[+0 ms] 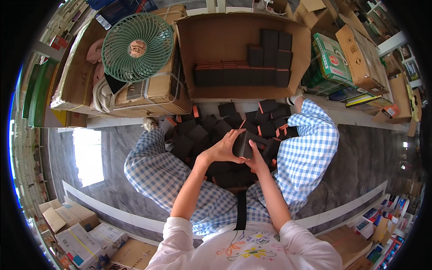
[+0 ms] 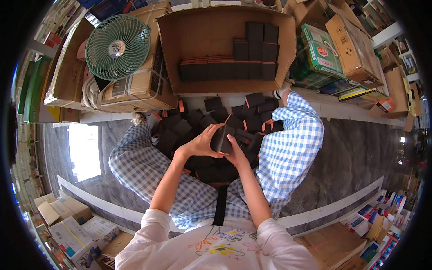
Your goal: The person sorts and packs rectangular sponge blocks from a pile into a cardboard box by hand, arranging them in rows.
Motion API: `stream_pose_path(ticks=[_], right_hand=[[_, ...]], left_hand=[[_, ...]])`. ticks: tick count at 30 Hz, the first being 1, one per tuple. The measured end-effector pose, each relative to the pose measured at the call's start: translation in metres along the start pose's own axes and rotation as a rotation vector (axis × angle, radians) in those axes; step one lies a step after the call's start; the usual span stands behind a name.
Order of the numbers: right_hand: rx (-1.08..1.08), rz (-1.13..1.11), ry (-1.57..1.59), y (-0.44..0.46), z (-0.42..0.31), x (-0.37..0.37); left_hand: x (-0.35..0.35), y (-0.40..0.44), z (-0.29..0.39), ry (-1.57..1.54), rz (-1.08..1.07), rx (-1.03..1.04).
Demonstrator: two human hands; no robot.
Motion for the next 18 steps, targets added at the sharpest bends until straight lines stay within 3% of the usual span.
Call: stream_pose_path(ticks=[5, 7, 10, 11, 13, 15, 18], right_hand=[[0.023, 0.01, -0.042, -0.003, -0.001, 0.001], [0.021, 0.113, -0.038, -0.003, -0.001, -0.005], [-0.072, 0.014, -0.045, -0.003, -0.015, 0.003], [-0.071, 0.011, -0.046, -0.003, -0.02, 0.002], [-0.076, -0.09, -0.008, -0.009, -0.036, 0.017], [-0.102, -0.065, 0.008, -0.008, -0.043, 0.012], [-0.128, -0.063, 0.045, -0.011, -0.053, 0.012]], left_hand=[[0.002, -0.001, -0.004, 0.002, -0.025, -0.034], [0.001, -0.002, -0.006, 0.012, 0.01, 0.052], [-0.021, -0.004, -0.02, -0.336, 0.143, 0.018], [-0.029, -0.005, -0.037, -0.335, 0.203, -0.122], [-0.034, -0.007, -0.064, -0.67, 0.18, -0.265], [-0.03, -0.015, -0.07, -0.792, 0.212, -0.304], [-0.007, -0.014, -0.055, -0.897, 0.01, -0.379]])
Point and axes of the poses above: each hand's wrist, its own y-axis towards the middle knuckle, its own x-axis out of the palm, z = x × y, the point moved 8 cm from there along y, towards the middle knuckle, and after that the axes turned 12 degrees about -y, right-handed, at the moved point
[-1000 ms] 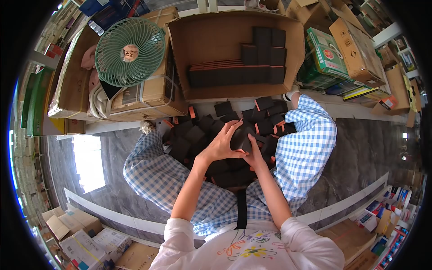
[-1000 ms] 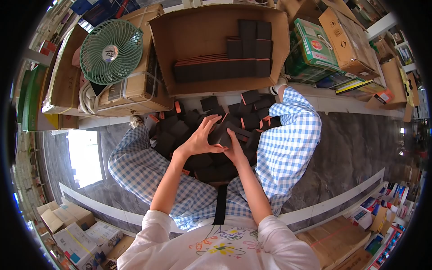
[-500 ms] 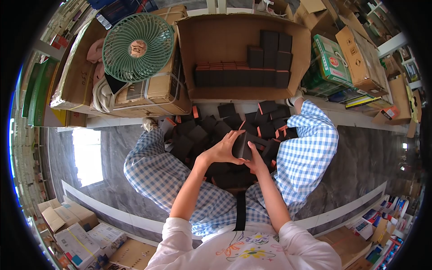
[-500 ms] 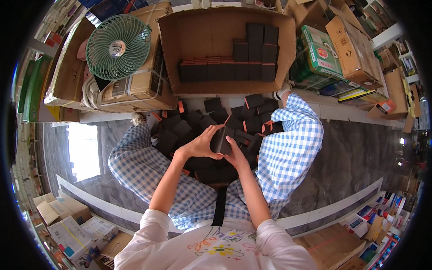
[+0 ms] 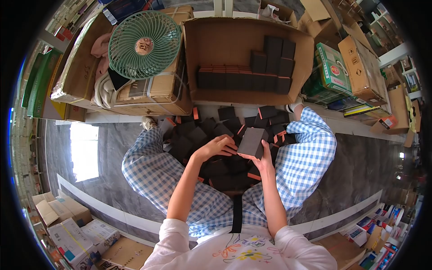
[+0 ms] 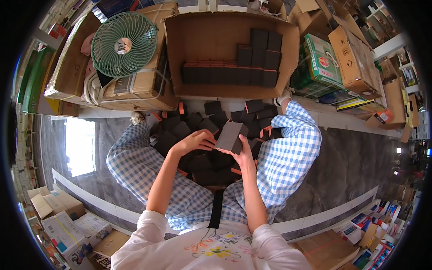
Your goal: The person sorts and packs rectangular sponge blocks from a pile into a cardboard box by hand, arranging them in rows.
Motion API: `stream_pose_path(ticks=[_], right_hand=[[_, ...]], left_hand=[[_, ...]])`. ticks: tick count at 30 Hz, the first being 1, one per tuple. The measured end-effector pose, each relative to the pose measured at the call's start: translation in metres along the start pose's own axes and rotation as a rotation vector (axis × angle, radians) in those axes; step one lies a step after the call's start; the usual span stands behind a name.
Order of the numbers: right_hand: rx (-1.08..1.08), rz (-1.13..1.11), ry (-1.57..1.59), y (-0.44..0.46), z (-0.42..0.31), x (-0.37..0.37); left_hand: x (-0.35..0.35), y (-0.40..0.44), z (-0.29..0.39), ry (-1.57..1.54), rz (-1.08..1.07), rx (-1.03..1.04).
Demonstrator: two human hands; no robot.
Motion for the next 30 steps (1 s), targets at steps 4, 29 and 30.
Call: stream_pose_path(ticks=[4, 29, 30], right_hand=[[-0.036, 0.058, -0.001, 0.0, 0.007, -0.016], [-0.227, 0.312, -0.488, -0.003, -0.036, -0.005], [-0.263, 0.304, -0.469, -0.003, -0.038, -0.002]], left_hand=[[0.024, 0.01, -0.017, -0.176, -0.068, -0.036], [0.013, -0.001, 0.034, 0.577, 0.284, 0.543], [0.015, -0.003, 0.035, 0.614, 0.285, 0.58]])
Point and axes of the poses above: each hand's wrist, its own y-axis towards the middle knuckle, its own x-axis out of the palm, z = x × y, the point moved 8 cm from there along y, towards the middle knuckle, and after that the axes turned 12 degrees about -y, right-handed, at the moved point
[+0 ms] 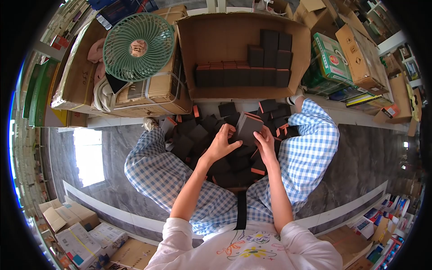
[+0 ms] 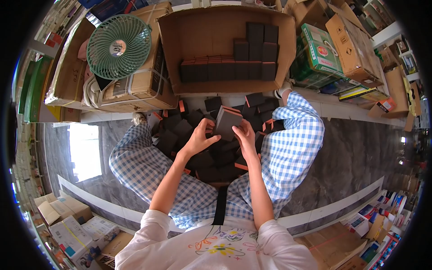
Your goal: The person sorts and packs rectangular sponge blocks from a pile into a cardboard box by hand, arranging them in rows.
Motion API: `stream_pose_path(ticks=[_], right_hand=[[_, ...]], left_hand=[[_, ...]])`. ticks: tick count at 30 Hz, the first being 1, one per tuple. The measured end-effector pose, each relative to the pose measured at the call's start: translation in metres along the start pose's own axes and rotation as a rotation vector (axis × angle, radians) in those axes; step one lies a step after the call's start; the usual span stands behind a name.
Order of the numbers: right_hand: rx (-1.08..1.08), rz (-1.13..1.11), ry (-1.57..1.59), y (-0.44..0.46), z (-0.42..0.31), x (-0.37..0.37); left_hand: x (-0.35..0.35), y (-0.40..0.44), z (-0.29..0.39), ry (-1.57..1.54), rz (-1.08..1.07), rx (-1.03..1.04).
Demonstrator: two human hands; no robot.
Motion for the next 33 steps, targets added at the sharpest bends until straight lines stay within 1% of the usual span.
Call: stream_pose_path(ticks=[1, 2, 4, 8, 12, 17, 19, 21, 23, 25, 26, 33], right_hand=[[0.003, 0.003, 0.003, 0.0, 0.0, 0.001], [0.002, 0.013, 0.003, 0.0, -0.001, 0.001], [0.001, 0.024, 0.005, 0.0, -0.001, 0.001], [-0.033, 0.011, -0.047, 0.002, -0.002, 0.003], [-0.088, 0.018, -0.177, 0.002, -0.005, 0.007], [-0.06, 0.043, -0.166, 0.006, 0.005, 0.003], [-0.048, 0.043, -0.158, 0.006, 0.006, 0.002], [0.067, -0.042, 0.162, 0.008, 0.013, 0.006], [0.078, -0.053, 0.135, 0.008, 0.012, 0.006], [0.188, -0.097, 0.176, 0.008, 0.023, 0.007], [0.166, -0.125, 0.206, 0.01, 0.024, 0.009], [0.176, -0.104, 0.214, 0.007, 0.024, 0.01]], left_hand=[[0.0, 0.0, 0.003, 0.031, 0.003, 0.041], [0.0, 0.0, 0.001, 0.031, -0.001, 0.038], [-0.001, 0.003, -0.008, -0.142, -0.01, -0.041], [-0.005, 0.003, 0.0, -0.144, 0.013, 0.001], [-0.002, 0.001, -0.001, -0.06, -0.017, -0.036], [-0.002, 0.001, 0.008, -0.025, -0.012, -0.025], [-0.003, 0.002, 0.025, 0.142, -0.017, 0.076], [-0.003, 0.002, 0.033, 0.17, -0.033, 0.064], [0.0, 0.001, 0.035, 0.199, -0.049, 0.051], [0.005, -0.001, 0.043, 0.278, -0.064, 0.158], [0.005, -0.001, 0.043, 0.279, -0.065, 0.157], [0.007, -0.002, 0.04, 0.286, -0.082, 0.16]])
Point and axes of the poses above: each hand's wrist, its own y-axis towards the middle knuckle, its own x-axis out of the palm, z = x × y, the point moved 8 cm from there along y, towards the middle knuckle, and after that the axes turned 12 degrees about -y, right-handed, at the moved point
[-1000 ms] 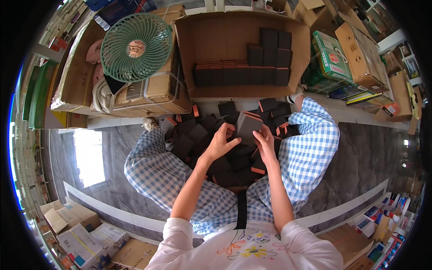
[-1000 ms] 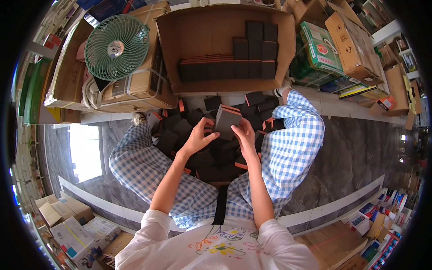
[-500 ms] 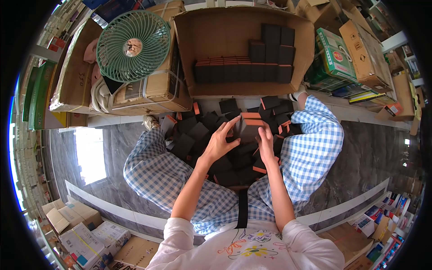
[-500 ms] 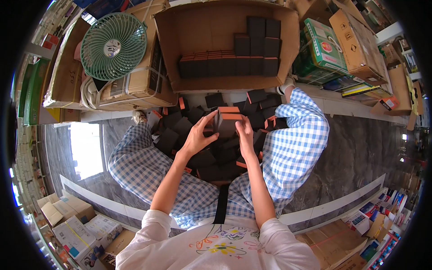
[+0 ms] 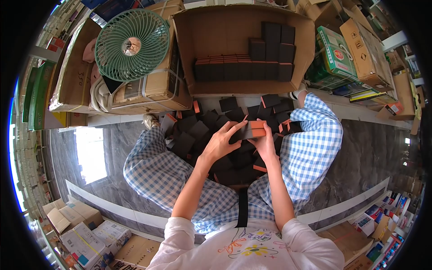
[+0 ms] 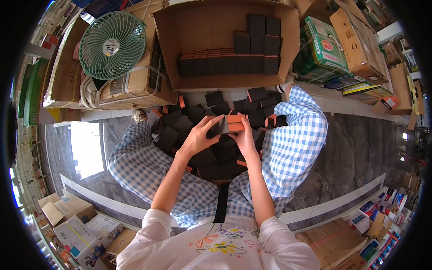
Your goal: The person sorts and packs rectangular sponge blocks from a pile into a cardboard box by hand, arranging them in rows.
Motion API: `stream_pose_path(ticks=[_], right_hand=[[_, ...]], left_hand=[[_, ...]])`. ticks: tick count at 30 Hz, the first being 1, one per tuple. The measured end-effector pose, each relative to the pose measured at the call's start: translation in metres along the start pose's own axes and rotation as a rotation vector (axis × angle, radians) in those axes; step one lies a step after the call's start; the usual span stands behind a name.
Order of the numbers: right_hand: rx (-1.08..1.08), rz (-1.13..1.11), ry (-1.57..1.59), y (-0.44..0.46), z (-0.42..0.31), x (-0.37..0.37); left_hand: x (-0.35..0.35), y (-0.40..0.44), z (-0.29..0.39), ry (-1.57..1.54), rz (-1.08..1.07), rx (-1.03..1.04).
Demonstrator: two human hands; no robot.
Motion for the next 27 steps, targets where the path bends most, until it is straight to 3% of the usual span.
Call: stream_pose_path(ticks=[11, 16, 27], right_hand=[[-0.033, 0.068, 0.021, 0.002, 0.001, -0.007], [-0.008, 0.072, 0.031, 0.006, 0.009, -0.013], [-0.045, 0.134, -0.009, 0.003, 0.006, -0.01]], left_hand=[[0.003, 0.0, -0.002, 0.075, -0.013, 0.025], [0.002, 0.0, 0.008, 0.171, 0.028, 0.133], [0.01, -0.002, -0.006, 0.176, -0.037, 0.076]])
Point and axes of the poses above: each hand's wrist, its own y-axis towards the middle knuckle, its own x-axis out of the palm, z = x × y, the point moved 8 cm from there along y, towards the middle knuckle, and after that the axes turned 12 degrees about -y, right-handed, at the moved point
